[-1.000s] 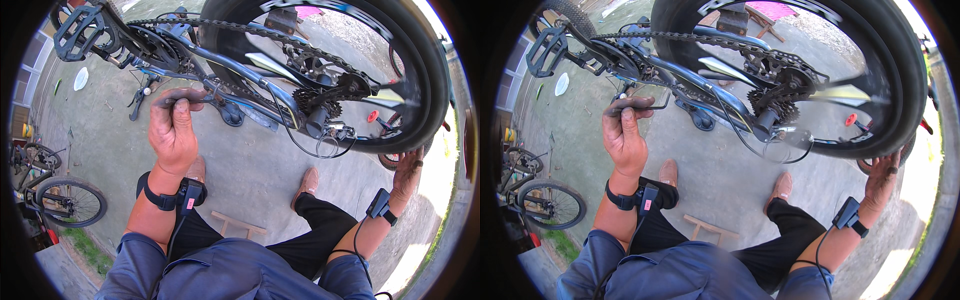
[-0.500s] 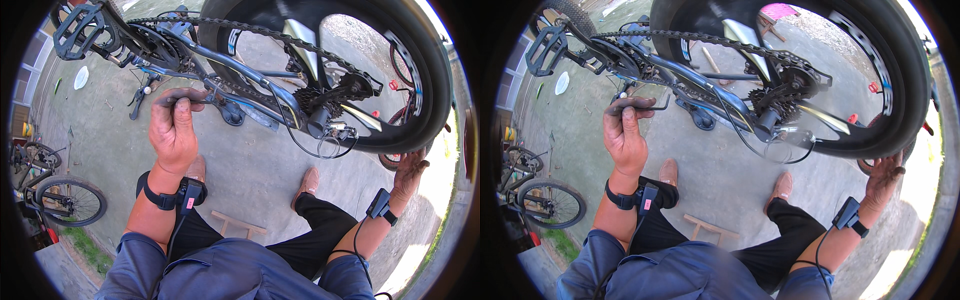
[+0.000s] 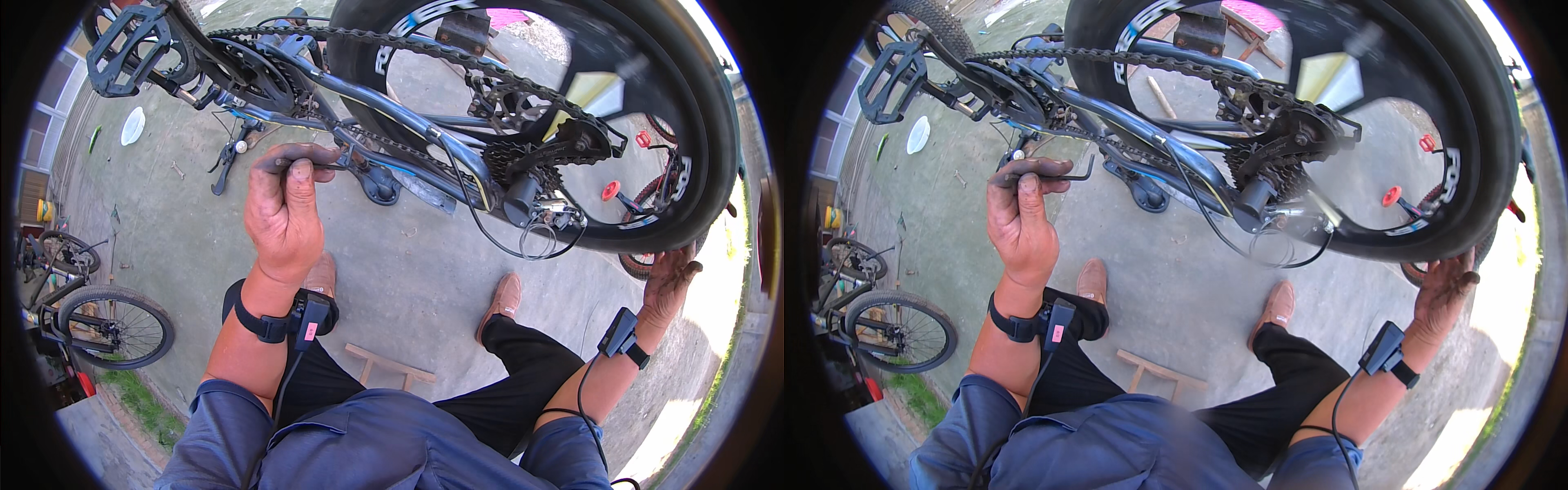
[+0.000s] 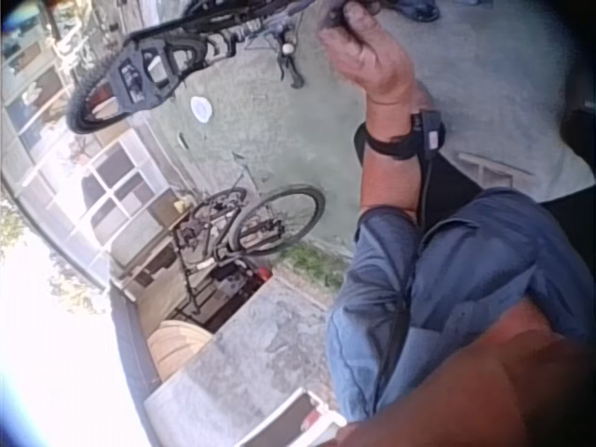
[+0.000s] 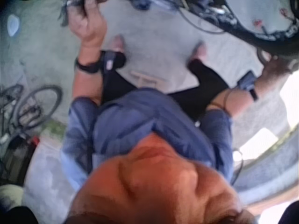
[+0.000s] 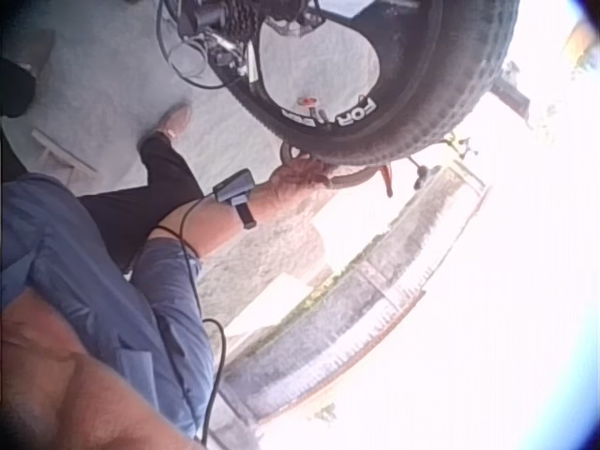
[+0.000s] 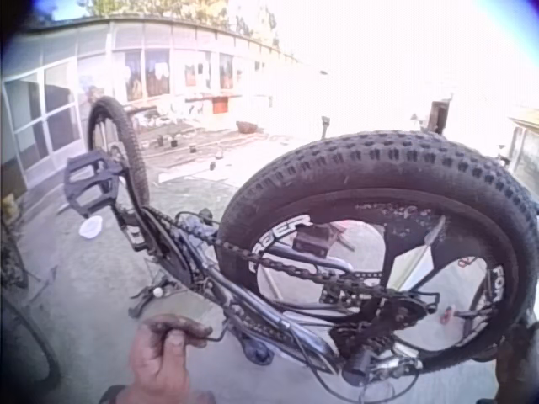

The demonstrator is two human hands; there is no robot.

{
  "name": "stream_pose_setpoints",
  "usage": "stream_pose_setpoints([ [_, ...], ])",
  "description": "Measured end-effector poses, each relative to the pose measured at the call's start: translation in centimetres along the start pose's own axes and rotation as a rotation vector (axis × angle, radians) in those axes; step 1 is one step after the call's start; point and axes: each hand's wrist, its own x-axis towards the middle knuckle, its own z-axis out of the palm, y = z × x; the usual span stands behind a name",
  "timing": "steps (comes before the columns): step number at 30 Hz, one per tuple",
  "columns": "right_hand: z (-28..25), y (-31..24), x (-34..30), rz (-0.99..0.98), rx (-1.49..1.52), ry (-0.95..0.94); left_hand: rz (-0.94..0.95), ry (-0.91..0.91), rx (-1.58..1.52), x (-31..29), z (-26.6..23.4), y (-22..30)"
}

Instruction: The person repairs a bicycle by spinning the wheel, adjusting the chain near the derailleur by hand, and then placing small stools nearby.

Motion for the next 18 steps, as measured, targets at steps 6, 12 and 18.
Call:
stream_pose_setpoints([
  [6,0.4,0.2,0.0,-0.006,-0.042,0.026,-0.002,-0.003,-0.001,-0.1,0.0,0.0],
  [12,0.4,0.3,0.3,-0.059,-0.124,0.042,-0.006,-0.016,-0.006,0.0,0.1,0.0],
  [18,1.1,1.0,0.5,-0.089,-0.103,0.013,-0.019,-0.012,0.007,-0.1,0.0,0.0],
])
